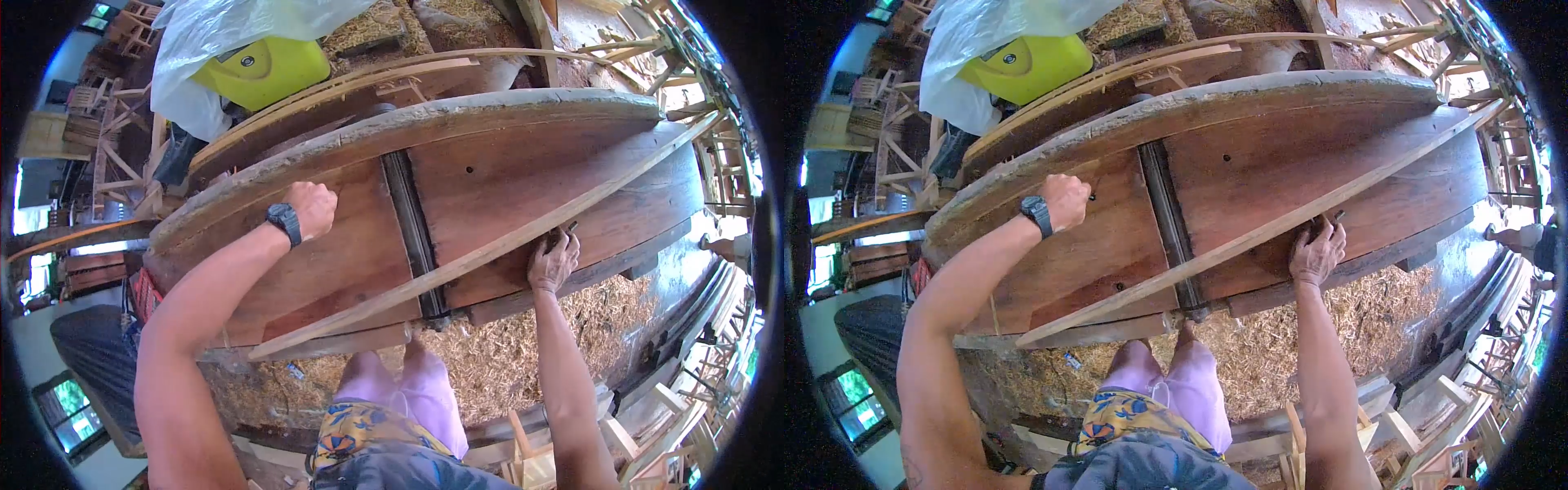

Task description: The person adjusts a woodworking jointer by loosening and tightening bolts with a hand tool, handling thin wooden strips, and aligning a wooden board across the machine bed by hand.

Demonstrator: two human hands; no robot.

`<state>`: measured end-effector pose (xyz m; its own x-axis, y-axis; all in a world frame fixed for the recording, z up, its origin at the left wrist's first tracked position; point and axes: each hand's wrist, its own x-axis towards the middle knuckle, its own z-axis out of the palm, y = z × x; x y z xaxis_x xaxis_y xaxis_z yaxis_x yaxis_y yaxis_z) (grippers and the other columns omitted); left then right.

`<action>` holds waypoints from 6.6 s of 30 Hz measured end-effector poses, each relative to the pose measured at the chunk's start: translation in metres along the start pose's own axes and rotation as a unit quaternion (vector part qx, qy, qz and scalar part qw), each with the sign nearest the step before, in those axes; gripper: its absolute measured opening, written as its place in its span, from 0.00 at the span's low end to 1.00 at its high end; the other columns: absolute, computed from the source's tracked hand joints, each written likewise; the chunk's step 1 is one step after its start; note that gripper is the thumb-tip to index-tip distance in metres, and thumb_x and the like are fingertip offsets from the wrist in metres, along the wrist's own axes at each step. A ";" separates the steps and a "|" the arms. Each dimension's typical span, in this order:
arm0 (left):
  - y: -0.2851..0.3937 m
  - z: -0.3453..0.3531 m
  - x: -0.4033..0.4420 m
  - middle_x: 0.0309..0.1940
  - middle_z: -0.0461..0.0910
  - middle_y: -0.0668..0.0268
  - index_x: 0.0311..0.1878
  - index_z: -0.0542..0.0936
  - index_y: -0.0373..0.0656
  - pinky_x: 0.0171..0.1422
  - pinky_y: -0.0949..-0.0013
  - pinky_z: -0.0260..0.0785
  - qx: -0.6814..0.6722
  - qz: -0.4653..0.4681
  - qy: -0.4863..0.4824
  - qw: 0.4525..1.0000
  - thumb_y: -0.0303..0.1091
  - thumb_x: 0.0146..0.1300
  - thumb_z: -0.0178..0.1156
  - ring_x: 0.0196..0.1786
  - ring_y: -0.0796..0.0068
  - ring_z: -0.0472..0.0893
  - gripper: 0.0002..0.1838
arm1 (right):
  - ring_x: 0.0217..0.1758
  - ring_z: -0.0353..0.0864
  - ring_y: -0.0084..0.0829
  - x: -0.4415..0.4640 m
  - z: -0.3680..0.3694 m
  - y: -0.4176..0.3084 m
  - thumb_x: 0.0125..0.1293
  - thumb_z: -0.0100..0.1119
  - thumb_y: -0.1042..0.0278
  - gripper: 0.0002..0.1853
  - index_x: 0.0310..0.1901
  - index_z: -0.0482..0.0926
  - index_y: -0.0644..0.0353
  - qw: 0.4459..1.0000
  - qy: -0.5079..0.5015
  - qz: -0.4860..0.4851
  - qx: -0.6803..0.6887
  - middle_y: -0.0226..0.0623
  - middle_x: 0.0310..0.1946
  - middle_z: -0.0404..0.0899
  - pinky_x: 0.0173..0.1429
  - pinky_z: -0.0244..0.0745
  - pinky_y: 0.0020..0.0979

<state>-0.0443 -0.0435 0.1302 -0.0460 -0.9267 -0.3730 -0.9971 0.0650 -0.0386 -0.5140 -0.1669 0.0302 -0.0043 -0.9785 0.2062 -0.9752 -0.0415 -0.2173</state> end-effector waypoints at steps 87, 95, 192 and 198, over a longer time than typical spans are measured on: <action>-0.018 -0.005 -0.113 0.33 0.84 0.51 0.34 0.86 0.44 0.48 0.48 0.76 -0.175 -0.173 0.166 0.955 0.39 0.66 0.57 0.39 0.47 0.83 0.12 | 0.65 0.71 0.47 0.004 0.007 0.021 0.64 0.63 0.63 0.22 0.59 0.76 0.56 0.998 0.022 -0.051 -0.008 0.46 0.62 0.72 0.66 0.68 0.47; 0.023 0.133 -0.235 0.35 0.82 0.57 0.40 0.89 0.48 0.50 0.52 0.74 -0.347 -0.377 0.218 0.830 0.36 0.58 0.69 0.44 0.53 0.81 0.08 | 0.49 0.82 0.35 0.006 -0.005 0.019 0.66 0.63 0.75 0.10 0.46 0.85 0.67 0.962 -0.014 -0.075 0.262 0.42 0.51 0.80 0.53 0.78 0.36; 0.328 -0.070 -0.354 0.28 0.84 0.67 0.43 0.85 0.31 0.32 0.77 0.72 -0.580 0.154 -0.015 0.800 0.32 0.70 0.63 0.30 0.85 0.79 0.11 | 0.35 0.87 0.25 -0.403 -0.376 -0.051 0.65 0.66 0.72 0.09 0.41 0.85 0.71 0.743 -0.180 0.166 0.623 0.40 0.33 0.87 0.41 0.84 0.28; 0.332 -0.084 -0.358 0.32 0.86 0.51 0.42 0.85 0.33 0.39 0.64 0.76 -0.477 0.248 0.107 0.836 0.32 0.66 0.62 0.34 0.63 0.86 0.11 | 0.27 0.80 0.29 -0.404 -0.336 -0.036 0.63 0.65 0.64 0.10 0.38 0.83 0.63 0.849 -0.120 0.046 0.513 0.40 0.25 0.82 0.34 0.75 0.35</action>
<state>-0.3644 0.2782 0.3291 -0.3762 -0.9249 0.0557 -0.4409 0.2316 0.8671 -0.5511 0.2980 0.2750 0.0956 -0.9950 -0.0294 -0.2661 0.0029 -0.9639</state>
